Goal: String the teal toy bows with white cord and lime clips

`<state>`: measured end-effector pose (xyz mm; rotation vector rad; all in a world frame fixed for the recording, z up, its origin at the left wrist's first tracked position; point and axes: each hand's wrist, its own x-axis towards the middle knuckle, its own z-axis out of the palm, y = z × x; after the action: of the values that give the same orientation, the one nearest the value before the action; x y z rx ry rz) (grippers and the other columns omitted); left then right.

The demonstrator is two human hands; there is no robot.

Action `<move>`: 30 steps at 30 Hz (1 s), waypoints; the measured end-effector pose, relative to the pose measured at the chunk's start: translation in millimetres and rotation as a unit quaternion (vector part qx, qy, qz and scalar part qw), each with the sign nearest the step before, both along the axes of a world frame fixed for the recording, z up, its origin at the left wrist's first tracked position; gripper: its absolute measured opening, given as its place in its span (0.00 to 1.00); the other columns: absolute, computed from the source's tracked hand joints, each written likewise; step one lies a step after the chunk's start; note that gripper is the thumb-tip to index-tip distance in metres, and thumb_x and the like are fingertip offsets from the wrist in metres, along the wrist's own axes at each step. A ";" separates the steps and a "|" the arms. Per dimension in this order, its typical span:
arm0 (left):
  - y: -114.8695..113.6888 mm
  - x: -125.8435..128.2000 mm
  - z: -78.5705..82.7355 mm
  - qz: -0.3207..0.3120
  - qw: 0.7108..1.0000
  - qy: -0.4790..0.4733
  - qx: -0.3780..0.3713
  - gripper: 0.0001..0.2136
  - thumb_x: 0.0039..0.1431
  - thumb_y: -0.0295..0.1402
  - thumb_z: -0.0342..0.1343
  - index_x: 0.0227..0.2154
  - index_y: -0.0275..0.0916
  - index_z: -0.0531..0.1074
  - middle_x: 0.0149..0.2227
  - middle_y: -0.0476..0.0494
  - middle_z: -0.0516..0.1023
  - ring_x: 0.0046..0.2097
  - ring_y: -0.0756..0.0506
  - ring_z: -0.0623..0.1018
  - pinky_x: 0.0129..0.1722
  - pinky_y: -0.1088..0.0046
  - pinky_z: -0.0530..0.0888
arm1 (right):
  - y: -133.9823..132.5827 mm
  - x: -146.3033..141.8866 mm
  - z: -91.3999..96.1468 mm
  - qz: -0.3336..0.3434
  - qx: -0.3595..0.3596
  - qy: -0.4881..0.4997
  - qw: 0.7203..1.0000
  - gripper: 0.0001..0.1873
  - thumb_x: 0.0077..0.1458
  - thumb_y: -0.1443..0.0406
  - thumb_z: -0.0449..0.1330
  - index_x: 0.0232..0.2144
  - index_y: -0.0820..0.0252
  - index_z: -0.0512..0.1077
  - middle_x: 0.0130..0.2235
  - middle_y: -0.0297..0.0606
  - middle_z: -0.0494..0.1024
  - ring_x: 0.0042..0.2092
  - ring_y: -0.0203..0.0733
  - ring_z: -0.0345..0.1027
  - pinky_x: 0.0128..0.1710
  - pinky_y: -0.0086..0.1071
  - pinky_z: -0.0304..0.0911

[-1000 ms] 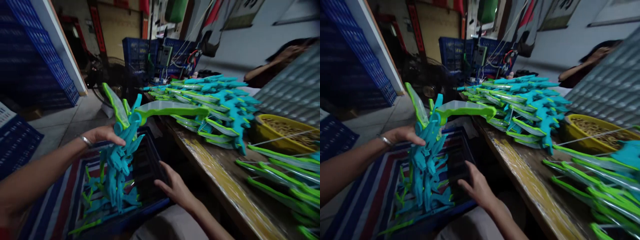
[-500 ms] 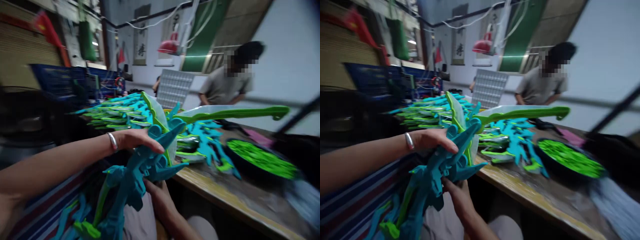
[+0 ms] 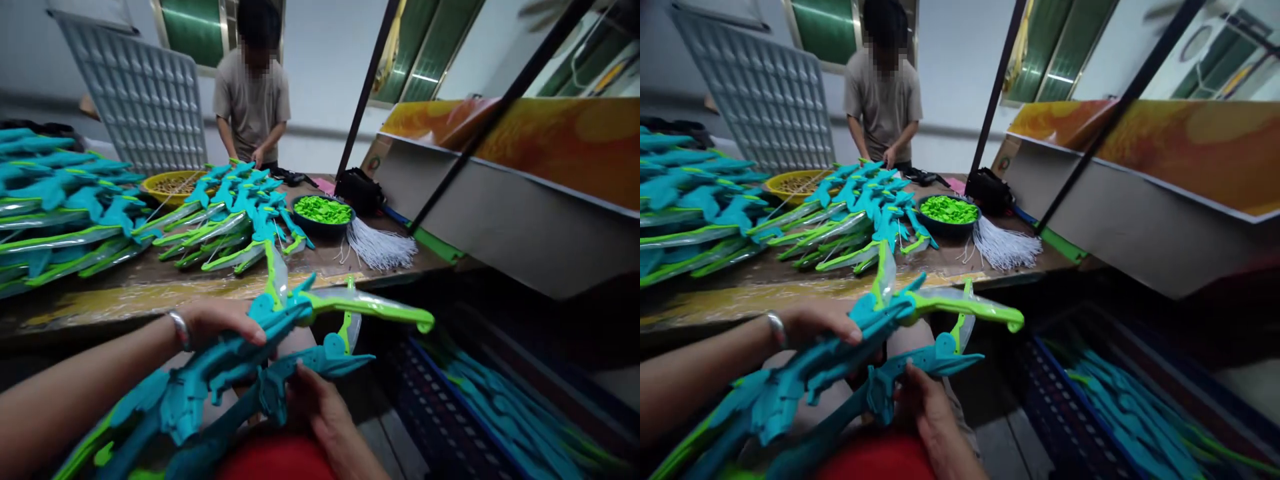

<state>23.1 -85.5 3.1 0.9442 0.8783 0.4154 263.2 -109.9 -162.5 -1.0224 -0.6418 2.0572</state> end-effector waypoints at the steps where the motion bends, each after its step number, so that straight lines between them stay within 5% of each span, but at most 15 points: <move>1: 5.8 13.2 -17.7 -0.018 1.000 -0.017 -0.004 0.22 0.41 0.38 0.71 0.42 0.39 0.77 0.38 0.43 0.84 0.39 0.39 0.82 0.42 0.65 0.79 | 0.7 3.9 -2.3 -0.006 -0.015 -0.012 1.000 0.27 0.37 0.50 0.76 0.36 0.60 0.77 0.39 0.40 0.83 0.41 0.49 0.78 0.38 0.36 0.73; 7: 40.7 51.0 -104.1 -0.021 0.999 -0.033 -0.014 0.20 0.35 0.37 0.74 0.34 0.39 0.77 0.34 0.49 0.82 0.35 0.45 0.79 0.39 0.71 0.77 | 1.6 54.0 5.4 0.072 -0.046 -0.124 0.989 0.30 0.39 0.46 0.75 0.37 0.62 0.78 0.41 0.47 0.83 0.44 0.53 0.79 0.40 0.39 0.73; 11: 49.7 48.5 -127.9 -0.029 0.997 -0.041 -0.051 0.17 0.36 0.37 0.74 0.31 0.39 0.78 0.30 0.50 0.81 0.30 0.47 0.77 0.32 0.74 0.76 | 2.2 94.4 28.6 0.137 -0.016 -0.241 0.961 0.30 0.38 0.47 0.76 0.35 0.65 0.80 0.33 0.48 0.83 0.34 0.49 0.77 0.28 0.31 0.67; 13: 50.8 46.9 -130.1 -0.033 0.996 -0.038 -0.069 0.16 0.37 0.38 0.74 0.30 0.39 0.79 0.29 0.50 0.81 0.29 0.48 0.77 0.31 0.74 0.76 | 7.8 105.4 46.3 0.141 0.103 -0.324 0.930 0.24 0.46 0.48 0.72 0.38 0.60 0.80 0.34 0.44 0.82 0.35 0.47 0.76 0.30 0.32 0.68; 15: 51.5 46.4 -129.0 -0.034 0.996 -0.028 -0.083 0.17 0.36 0.38 0.75 0.30 0.39 0.80 0.30 0.49 0.82 0.29 0.47 0.78 0.31 0.73 0.77 | 20.2 111.0 62.4 0.112 0.319 -0.431 0.837 0.17 0.58 0.52 0.64 0.42 0.56 0.80 0.41 0.44 0.82 0.43 0.50 0.76 0.43 0.39 0.70; 17: 51.6 46.6 -125.8 -0.031 0.995 -0.017 -0.090 0.18 0.36 0.39 0.75 0.32 0.39 0.80 0.31 0.48 0.83 0.30 0.46 0.79 0.32 0.72 0.78 | 40.1 115.0 71.0 0.065 0.509 -0.526 0.678 0.18 0.62 0.55 0.59 0.48 0.57 0.78 0.51 0.48 0.79 0.55 0.58 0.71 0.57 0.51 0.63; 19: 50.5 47.5 -121.0 -0.023 0.996 -0.008 -0.084 0.18 0.36 0.39 0.75 0.32 0.39 0.80 0.32 0.47 0.83 0.32 0.45 0.79 0.34 0.71 0.78 | 65.5 120.1 71.0 0.065 0.572 -0.579 0.578 0.22 0.61 0.54 0.58 0.51 0.61 0.76 0.56 0.53 0.75 0.60 0.66 0.65 0.60 0.60 0.57; 20: 49.4 48.4 -117.9 -0.018 0.997 -0.004 -0.077 0.18 0.36 0.39 0.75 0.32 0.39 0.80 0.33 0.47 0.83 0.33 0.45 0.80 0.36 0.71 0.78 | 79.1 122.9 69.2 0.095 0.566 -0.592 0.565 0.25 0.60 0.52 0.58 0.51 0.63 0.75 0.56 0.55 0.75 0.58 0.68 0.66 0.58 0.61 0.58; 22: 45.9 51.0 -110.2 -0.013 0.998 0.012 -0.065 0.18 0.35 0.39 0.74 0.31 0.39 0.80 0.32 0.48 0.82 0.33 0.45 0.79 0.37 0.70 0.78 | 105.3 127.0 67.2 0.180 0.518 -0.584 0.599 0.28 0.56 0.51 0.60 0.52 0.65 0.75 0.52 0.56 0.78 0.52 0.66 0.72 0.52 0.58 0.65; 27: 32.5 58.4 -81.6 -0.016 0.996 0.086 -0.035 0.16 0.34 0.38 0.75 0.29 0.39 0.79 0.28 0.50 0.81 0.29 0.45 0.77 0.29 0.72 0.75 | 145.5 116.6 85.4 0.430 0.251 -0.407 0.766 0.23 0.48 0.50 0.67 0.40 0.61 0.76 0.33 0.43 0.80 0.31 0.46 0.74 0.28 0.33 0.67; 30: 24.3 51.5 -55.1 0.024 0.991 0.130 0.007 0.13 0.36 0.35 0.74 0.26 0.38 0.78 0.26 0.51 0.79 0.28 0.47 0.76 0.27 0.75 0.73 | 151.0 103.2 91.6 0.502 0.159 -0.310 0.792 0.21 0.49 0.49 0.65 0.33 0.61 0.74 0.22 0.34 0.72 0.19 0.35 0.62 0.19 0.27 0.55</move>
<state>74.7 -61.2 -51.9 1.0051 1.1375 0.3439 366.5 41.1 -70.8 -1.2961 -2.1870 2.2434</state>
